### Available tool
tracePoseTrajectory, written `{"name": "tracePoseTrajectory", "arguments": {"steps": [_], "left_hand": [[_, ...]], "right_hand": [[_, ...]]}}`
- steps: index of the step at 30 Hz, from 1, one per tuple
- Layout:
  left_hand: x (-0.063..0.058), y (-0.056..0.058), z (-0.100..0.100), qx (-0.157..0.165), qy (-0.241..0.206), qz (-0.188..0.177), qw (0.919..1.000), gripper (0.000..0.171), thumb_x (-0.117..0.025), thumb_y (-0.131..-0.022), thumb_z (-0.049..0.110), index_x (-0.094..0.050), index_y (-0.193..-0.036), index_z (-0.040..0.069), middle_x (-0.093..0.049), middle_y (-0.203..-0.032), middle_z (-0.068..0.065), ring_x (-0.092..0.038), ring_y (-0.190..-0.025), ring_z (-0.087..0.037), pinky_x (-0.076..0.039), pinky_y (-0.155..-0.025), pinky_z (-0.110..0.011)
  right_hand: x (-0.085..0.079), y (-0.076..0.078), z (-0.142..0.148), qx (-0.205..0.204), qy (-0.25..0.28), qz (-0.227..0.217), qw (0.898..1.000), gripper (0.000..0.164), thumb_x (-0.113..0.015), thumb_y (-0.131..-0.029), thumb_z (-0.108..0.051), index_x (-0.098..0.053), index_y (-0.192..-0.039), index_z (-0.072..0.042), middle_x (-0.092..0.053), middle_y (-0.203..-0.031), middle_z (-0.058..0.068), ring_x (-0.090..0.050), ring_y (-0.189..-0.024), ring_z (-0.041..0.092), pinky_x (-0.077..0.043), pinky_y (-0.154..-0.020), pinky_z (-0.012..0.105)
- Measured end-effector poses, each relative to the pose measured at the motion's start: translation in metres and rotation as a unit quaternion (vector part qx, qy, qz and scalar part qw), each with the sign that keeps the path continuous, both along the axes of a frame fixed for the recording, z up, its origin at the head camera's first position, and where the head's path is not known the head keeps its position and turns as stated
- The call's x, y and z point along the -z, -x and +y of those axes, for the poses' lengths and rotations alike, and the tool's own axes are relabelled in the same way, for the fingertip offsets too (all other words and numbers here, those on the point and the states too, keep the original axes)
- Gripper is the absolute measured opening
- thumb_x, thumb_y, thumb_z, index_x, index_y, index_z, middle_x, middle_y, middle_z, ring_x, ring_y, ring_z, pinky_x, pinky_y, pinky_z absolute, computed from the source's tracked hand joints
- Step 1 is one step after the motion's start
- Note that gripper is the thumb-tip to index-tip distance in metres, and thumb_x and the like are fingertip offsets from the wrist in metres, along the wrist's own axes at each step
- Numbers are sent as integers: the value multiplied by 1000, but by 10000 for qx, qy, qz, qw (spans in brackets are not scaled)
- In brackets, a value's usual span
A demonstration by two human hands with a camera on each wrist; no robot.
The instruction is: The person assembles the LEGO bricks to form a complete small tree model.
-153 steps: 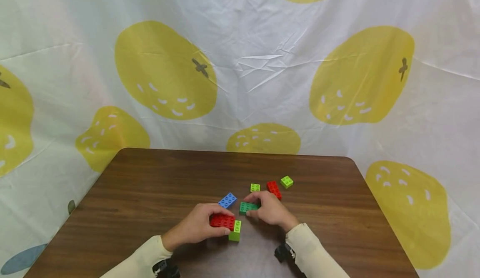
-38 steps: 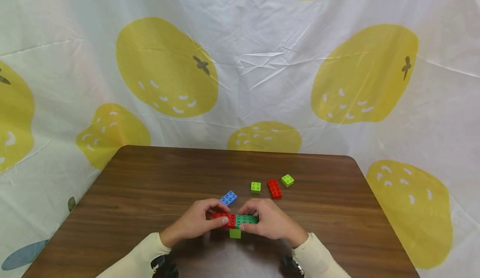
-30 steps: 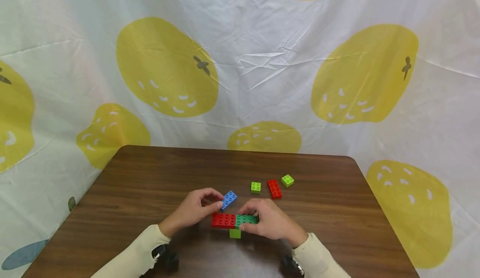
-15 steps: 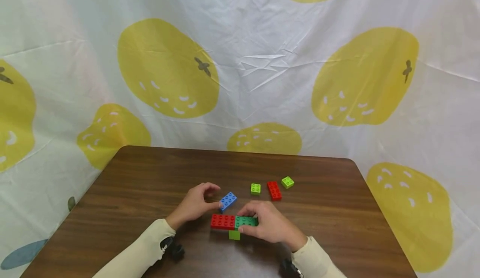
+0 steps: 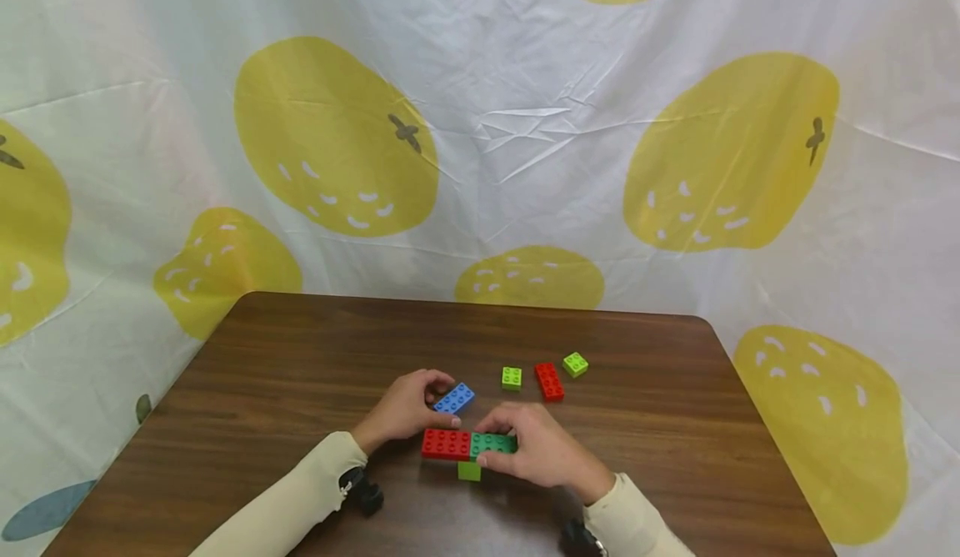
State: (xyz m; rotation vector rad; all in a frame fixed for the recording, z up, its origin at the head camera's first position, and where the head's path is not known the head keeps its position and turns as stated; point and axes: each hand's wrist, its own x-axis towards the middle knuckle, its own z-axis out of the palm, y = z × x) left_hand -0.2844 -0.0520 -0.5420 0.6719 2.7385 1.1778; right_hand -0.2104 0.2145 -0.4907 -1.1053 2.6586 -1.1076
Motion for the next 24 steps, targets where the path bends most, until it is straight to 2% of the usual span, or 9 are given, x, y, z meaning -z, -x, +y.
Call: {"name": "tracePoseTrajectory", "arguments": {"steps": [5,12,18,24], "left_hand": [[0,3,-1,93,103,-49,9999,53,-94,-79,37,-75,-122,11,-72,-102,1,-59,-86,-11,-50,-76,-28],[-1,3,-5,99,135,-83,9998,45,-90,-84,32,-77,-122,12,-73,-106,-1,-60,-89,-11,-52,-79,-30],[-3,2,-9,238,-131,-189,9995,43,-87,-88,28,-77,-126,13,-74,-116,-5,-63,-98,-15,-55,-86,-36],[-6,3,-17,110,-541,-314,9980,39,-88,-88,27,-77,-124,16,-75,-119,-4,-63,-99,-15,-53,-86,-34]], "right_hand": [[1,0,0,-11,-8,-14,10000,24,-84,-93,-33,-76,-113,-22,-75,-101,-11,-64,-86,0,-56,-75,24],[0,0,0,-32,-27,10,10000,25,-84,-93,-32,-76,-114,-21,-75,-100,-11,-64,-86,0,-55,-76,24],[0,0,1,-1,-78,-32,10000,25,-83,-94,-33,-76,-115,-21,-75,-102,-10,-65,-88,0,-55,-76,25],[-1,-1,0,-30,-76,128,9999,26,-84,-92,-30,-76,-114,-19,-75,-101,-10,-64,-87,0,-56,-76,24]]}}
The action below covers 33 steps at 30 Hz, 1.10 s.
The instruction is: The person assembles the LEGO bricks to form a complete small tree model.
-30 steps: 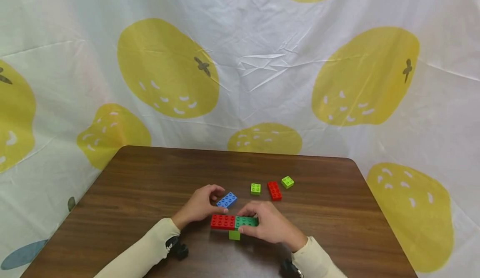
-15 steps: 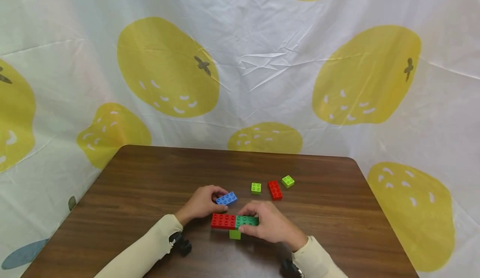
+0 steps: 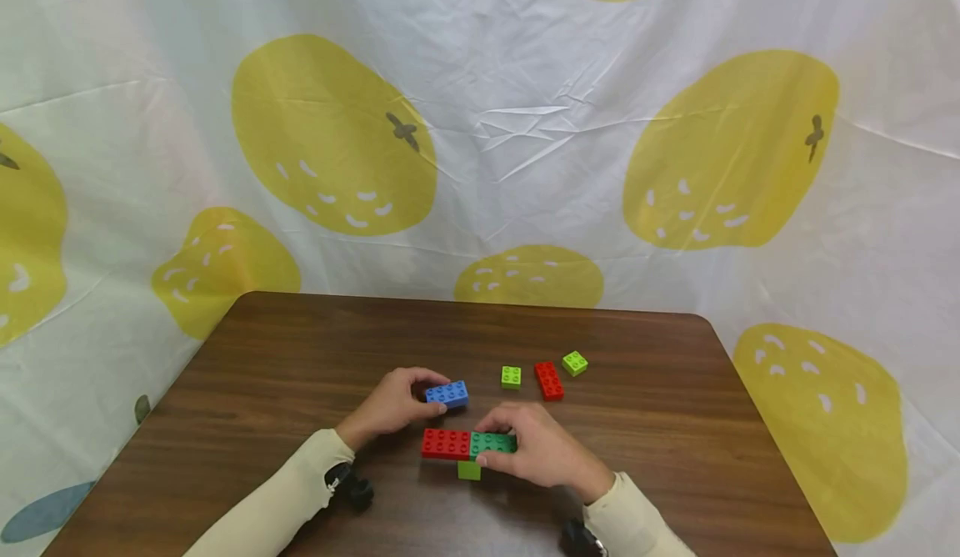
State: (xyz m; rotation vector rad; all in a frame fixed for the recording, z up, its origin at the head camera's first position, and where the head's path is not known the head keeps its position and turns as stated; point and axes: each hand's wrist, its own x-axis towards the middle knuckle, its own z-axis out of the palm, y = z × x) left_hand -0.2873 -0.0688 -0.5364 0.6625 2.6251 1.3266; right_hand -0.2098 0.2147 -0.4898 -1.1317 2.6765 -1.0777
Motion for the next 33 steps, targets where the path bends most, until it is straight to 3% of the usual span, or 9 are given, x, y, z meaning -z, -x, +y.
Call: {"name": "tracePoseTrajectory", "arguments": {"steps": [11,19,25,30,33], "left_hand": [[-32,-16,-7,226,-359,67,9991,40,-88,-89,26,-77,-125,15,-72,-119,-5,-65,-93,-13,-57,-82,-26],[-51,-36,-8,663,-573,209,9959,40,-87,-89,25,-76,-126,14,-73,-114,-4,-65,-91,-12,-56,-80,-24],[-58,-48,-6,933,-596,199,9937,38,-86,-90,26,-77,-126,16,-71,-112,-2,-66,-91,-20,-57,-78,-25],[-60,-56,-5,1168,-487,300,9915,36,-85,-91,26,-77,-125,18,-73,-111,-1,-65,-86,-29,-54,-73,-24],[-59,-60,-4,1301,-422,358,9899,36,-85,-91,27,-77,-124,18,-73,-110,0,-65,-84,-23,-54,-72,-22]], "right_hand": [[-1,0,0,-17,10,1,10000,26,-84,-92,-31,-76,-114,-18,-75,-101,-10,-64,-88,0,-56,-77,25],[0,1,0,-14,-30,-66,10000,29,-83,-93,-34,-75,-116,-18,-76,-105,-8,-66,-91,1,-57,-78,26],[1,0,2,4,-23,-46,10000,33,-83,-93,-36,-74,-120,-18,-77,-111,-7,-68,-95,3,-58,-80,27],[1,-2,5,25,27,16,10000,31,-86,-91,-33,-75,-116,-19,-76,-107,-8,-64,-90,2,-56,-77,25],[1,-3,6,45,48,59,10000,29,-86,-90,-31,-75,-115,-19,-75,-105,-8,-62,-87,1,-56,-76,24]]}}
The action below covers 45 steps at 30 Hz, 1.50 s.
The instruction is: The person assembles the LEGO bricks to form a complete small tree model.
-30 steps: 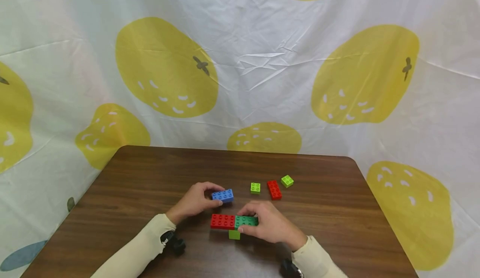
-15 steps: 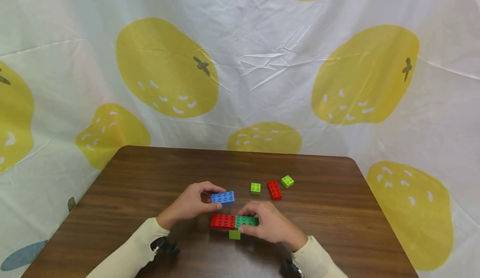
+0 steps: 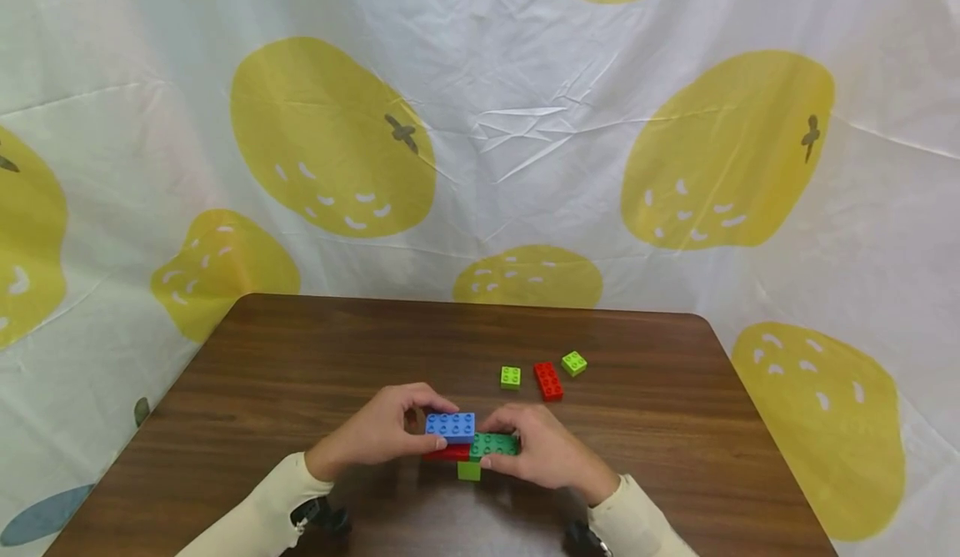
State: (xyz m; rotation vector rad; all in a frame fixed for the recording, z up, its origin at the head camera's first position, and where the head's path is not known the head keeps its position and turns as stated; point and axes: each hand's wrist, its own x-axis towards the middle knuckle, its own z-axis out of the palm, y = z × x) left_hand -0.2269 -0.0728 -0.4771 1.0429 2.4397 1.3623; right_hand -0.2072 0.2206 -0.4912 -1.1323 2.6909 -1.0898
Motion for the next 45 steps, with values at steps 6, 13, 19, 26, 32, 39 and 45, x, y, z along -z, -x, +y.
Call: {"name": "tracePoseTrajectory", "arguments": {"steps": [6,13,19,26,32,39,45], "left_hand": [[3,-4,3,108,97,-21,9999,35,-86,-89,25,-78,-123,19,-72,-109,4,-61,-80,-8,-55,-68,-21],[6,-5,8,96,213,92,9997,35,-85,-89,24,-78,-123,18,-72,-107,3,-60,-82,-7,-53,-68,-20],[9,-8,9,30,235,168,9996,36,-86,-90,26,-77,-124,20,-72,-109,6,-61,-83,-6,-55,-69,-21],[10,-10,11,-10,232,274,9994,35,-86,-90,25,-77,-123,20,-73,-106,6,-60,-82,-3,-54,-69,-19],[8,-9,12,24,306,511,9982,34,-87,-87,22,-80,-120,16,-68,-94,8,-61,-77,-11,-51,-63,-17],[8,-9,12,-30,527,1017,9934,35,-87,-83,21,-81,-117,17,-67,-90,10,-58,-73,-6,-46,-62,-14],[5,-9,13,16,695,1442,9871,37,-86,-83,24,-82,-119,17,-65,-87,10,-53,-69,-3,-41,-59,-13]], "right_hand": [[2,1,0,-7,27,192,9998,29,-88,-88,-28,-75,-113,-19,-75,-104,-8,-62,-86,0,-55,-74,23],[4,2,-1,-51,47,239,9997,27,-88,-88,-28,-74,-110,-20,-73,-100,-10,-59,-83,0,-52,-72,22],[4,1,-1,5,21,41,10000,26,-86,-90,-31,-74,-111,-21,-74,-100,-11,-60,-84,1,-53,-73,23],[4,1,-2,7,33,-29,10000,25,-85,-91,-31,-74,-111,-21,-76,-100,-10,-63,-86,0,-54,-75,24],[4,1,-1,-3,102,-41,9999,25,-86,-91,-29,-74,-111,-21,-76,-100,-10,-63,-87,0,-55,-74,23],[4,0,-2,20,63,54,10000,25,-86,-90,-30,-74,-110,-20,-75,-100,-10,-62,-86,0,-55,-74,24],[2,1,-2,18,36,189,9998,25,-88,-88,-28,-76,-108,-20,-74,-98,-10,-59,-82,0,-53,-71,24]]}}
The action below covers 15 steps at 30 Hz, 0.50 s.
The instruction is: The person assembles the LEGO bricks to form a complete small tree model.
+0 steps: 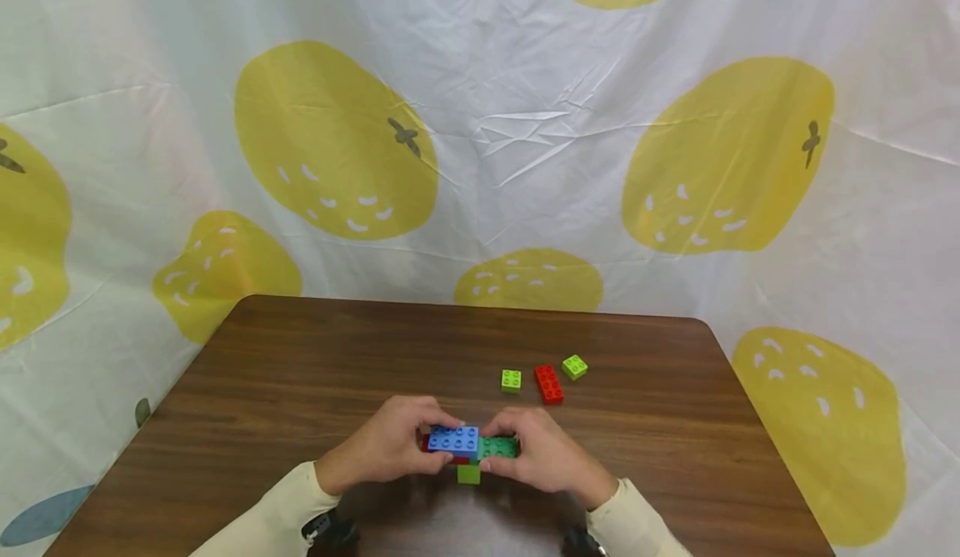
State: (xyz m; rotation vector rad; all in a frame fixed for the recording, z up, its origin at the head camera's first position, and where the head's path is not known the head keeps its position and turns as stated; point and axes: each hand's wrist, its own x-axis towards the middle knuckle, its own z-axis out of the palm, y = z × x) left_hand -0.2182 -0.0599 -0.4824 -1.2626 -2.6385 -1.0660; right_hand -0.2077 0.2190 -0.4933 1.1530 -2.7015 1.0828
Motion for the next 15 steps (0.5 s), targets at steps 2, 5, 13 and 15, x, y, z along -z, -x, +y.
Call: {"name": "tracePoseTrajectory", "arguments": {"steps": [2,5,13,15], "left_hand": [[-1,0,1,3,63,38,10000,37,-85,-83,25,-81,-119,17,-65,-88,11,-57,-70,-7,-41,-59,-13],[-2,0,2,-40,154,23,9999,38,-84,-84,27,-81,-120,18,-66,-89,11,-63,-72,-14,-42,-59,-13],[-2,-1,2,-105,349,57,9993,38,-84,-86,29,-80,-122,19,-67,-93,10,-62,-74,-8,-46,-62,-13],[-4,-2,1,-90,430,111,9990,38,-83,-86,29,-80,-122,19,-68,-94,10,-60,-74,-4,-46,-63,-14]], "right_hand": [[-1,1,0,-2,0,10,10000,25,-89,-87,-28,-76,-107,-20,-73,-97,-11,-58,-81,0,-53,-70,24],[-1,1,0,2,-1,6,10000,24,-89,-87,-28,-76,-106,-20,-73,-96,-11,-57,-81,0,-53,-69,24],[-1,1,-1,-4,-9,-104,9999,24,-88,-88,-29,-76,-107,-21,-74,-97,-11,-59,-82,0,-52,-70,23],[-1,1,-1,-8,-24,-107,9999,24,-88,-88,-29,-76,-107,-20,-74,-97,-11,-59,-83,0,-53,-71,23]]}}
